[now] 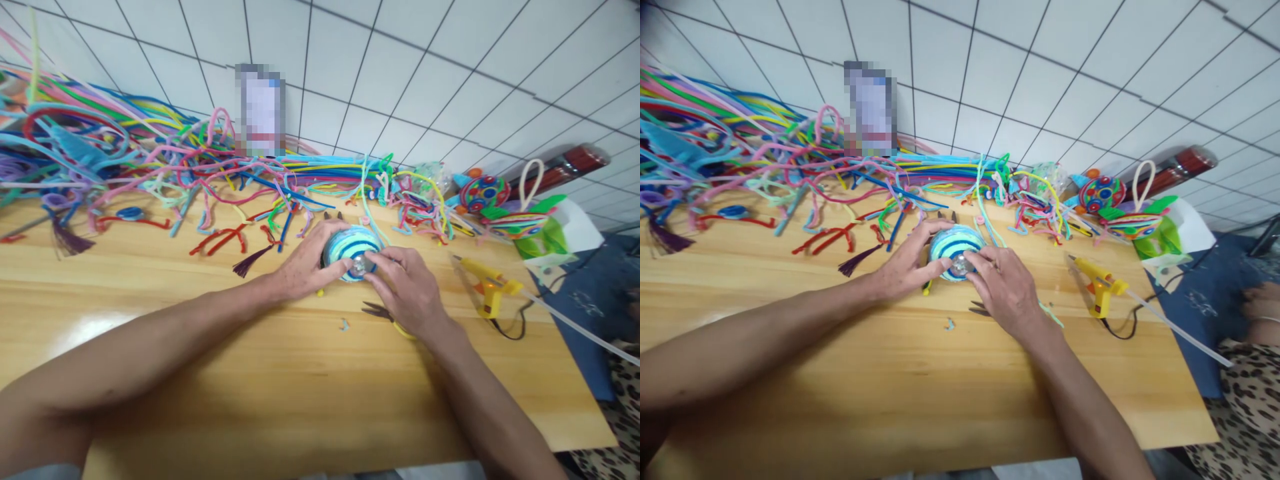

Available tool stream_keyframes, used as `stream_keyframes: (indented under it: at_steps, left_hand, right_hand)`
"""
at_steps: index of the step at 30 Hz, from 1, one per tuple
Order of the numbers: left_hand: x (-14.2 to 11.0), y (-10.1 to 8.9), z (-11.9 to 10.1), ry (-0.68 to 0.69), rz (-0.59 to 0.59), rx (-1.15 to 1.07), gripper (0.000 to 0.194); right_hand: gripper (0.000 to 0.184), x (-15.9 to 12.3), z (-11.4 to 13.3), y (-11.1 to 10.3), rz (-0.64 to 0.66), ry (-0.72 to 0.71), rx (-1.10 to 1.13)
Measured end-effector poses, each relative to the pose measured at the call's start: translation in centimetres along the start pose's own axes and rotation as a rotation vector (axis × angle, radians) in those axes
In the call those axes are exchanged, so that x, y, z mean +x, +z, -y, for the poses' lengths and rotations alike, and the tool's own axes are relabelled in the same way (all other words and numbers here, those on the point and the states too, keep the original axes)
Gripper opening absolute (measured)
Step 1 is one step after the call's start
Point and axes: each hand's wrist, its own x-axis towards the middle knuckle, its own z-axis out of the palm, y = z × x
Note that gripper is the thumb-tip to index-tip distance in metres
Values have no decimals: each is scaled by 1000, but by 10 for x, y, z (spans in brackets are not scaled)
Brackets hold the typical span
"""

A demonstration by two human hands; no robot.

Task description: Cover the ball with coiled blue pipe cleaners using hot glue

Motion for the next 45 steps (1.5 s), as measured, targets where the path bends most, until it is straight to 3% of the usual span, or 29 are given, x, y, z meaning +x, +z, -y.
stream_keyframes:
  at_steps: [6, 12, 40, 45]
  left_hand:
    - [-3, 1, 4, 103, -30, 66, 55]
    - [-4, 2, 0, 251, 3, 161, 28]
    - [0, -4, -1, 235, 53, 185, 25]
    - [1, -1, 1, 269, 35, 184, 36]
  right_hand:
    - [54, 2, 1, -2, 1, -14, 1]
    - [51, 2, 2, -1, -3, -22, -16]
    - [46, 1, -3, 4, -28, 46, 76]
    - [46, 6, -5, 1, -19, 51, 111]
